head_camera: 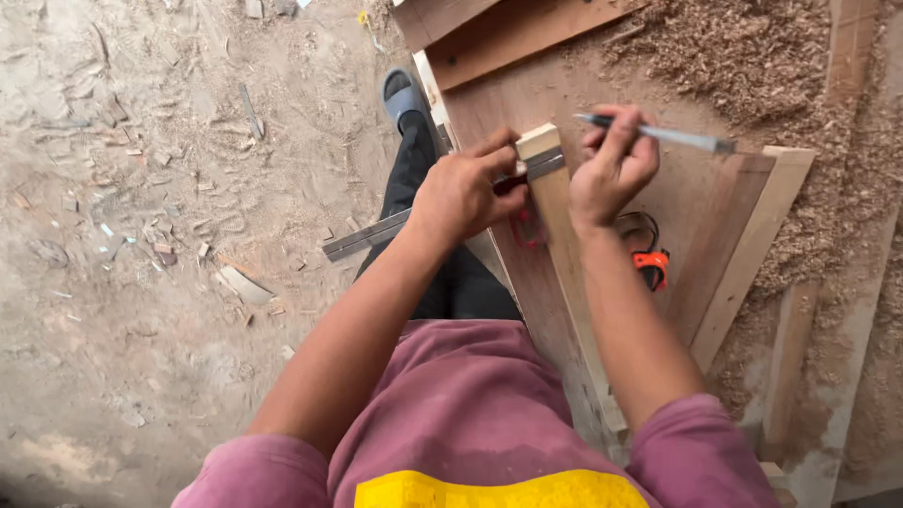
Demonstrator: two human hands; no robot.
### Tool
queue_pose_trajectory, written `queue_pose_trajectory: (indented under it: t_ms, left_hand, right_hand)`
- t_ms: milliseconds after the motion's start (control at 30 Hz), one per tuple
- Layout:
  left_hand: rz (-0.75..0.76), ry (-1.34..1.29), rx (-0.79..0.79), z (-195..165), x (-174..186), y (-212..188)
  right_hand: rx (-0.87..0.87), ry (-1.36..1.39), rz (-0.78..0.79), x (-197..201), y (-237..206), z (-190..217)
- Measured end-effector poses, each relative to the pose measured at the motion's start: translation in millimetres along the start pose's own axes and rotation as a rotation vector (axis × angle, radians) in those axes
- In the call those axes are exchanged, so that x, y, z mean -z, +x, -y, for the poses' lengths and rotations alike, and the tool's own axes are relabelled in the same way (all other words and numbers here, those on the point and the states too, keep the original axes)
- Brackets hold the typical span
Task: The person measures and marks wooden planks using a metal ruler and a pen. They align the ruler along the plank, mark measurement points, and occasionally use a try square to ensure perpendicular lines. The person repeats this process on multiple planks.
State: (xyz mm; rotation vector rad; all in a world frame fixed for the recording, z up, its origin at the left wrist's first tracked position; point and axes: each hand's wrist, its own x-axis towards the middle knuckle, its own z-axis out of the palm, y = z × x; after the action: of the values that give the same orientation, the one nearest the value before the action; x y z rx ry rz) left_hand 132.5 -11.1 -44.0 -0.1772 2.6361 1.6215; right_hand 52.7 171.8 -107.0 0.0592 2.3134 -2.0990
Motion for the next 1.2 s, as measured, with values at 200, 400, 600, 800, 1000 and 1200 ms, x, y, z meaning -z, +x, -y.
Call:
queue_pose_trajectory:
  t_ms: [200, 400, 600, 800, 1000, 1200]
  left_hand:
    - [-0.048, 0.034, -0.046, 0.5, -0.8, -0.2]
    - [-0.035, 0.03, -0.053, 2.4, -2.0, -0.7]
    - [-0.029, 0.022, -0.048, 1.5, -1.0, -0.7]
    - [-0.043, 0.012, -0.059, 1.3, -1.0, -0.5]
    - [-0.028, 0.008, -0.041, 2.0, -1.7, -1.7]
    - [-0.025, -0.006, -0.062, 2.2, -1.6, -1.7]
  right_hand:
    - [0.106, -0.182, 0.127, -2.3, -12.5, 2.0]
    - [0.229, -0.373, 0.31, -11.6, -9.0, 20.8]
    - [0.341, -0.44, 0.38, -14.1, -7.6, 34.8]
    - [0.324, -0.448, 0.392, -16.1, -7.5, 38.1]
    - [0.354, -0.472, 0.403, -13.6, -7.4, 33.9]
    - [0.301, -0.547, 0.172, -14.4, -10.1, 15.6]
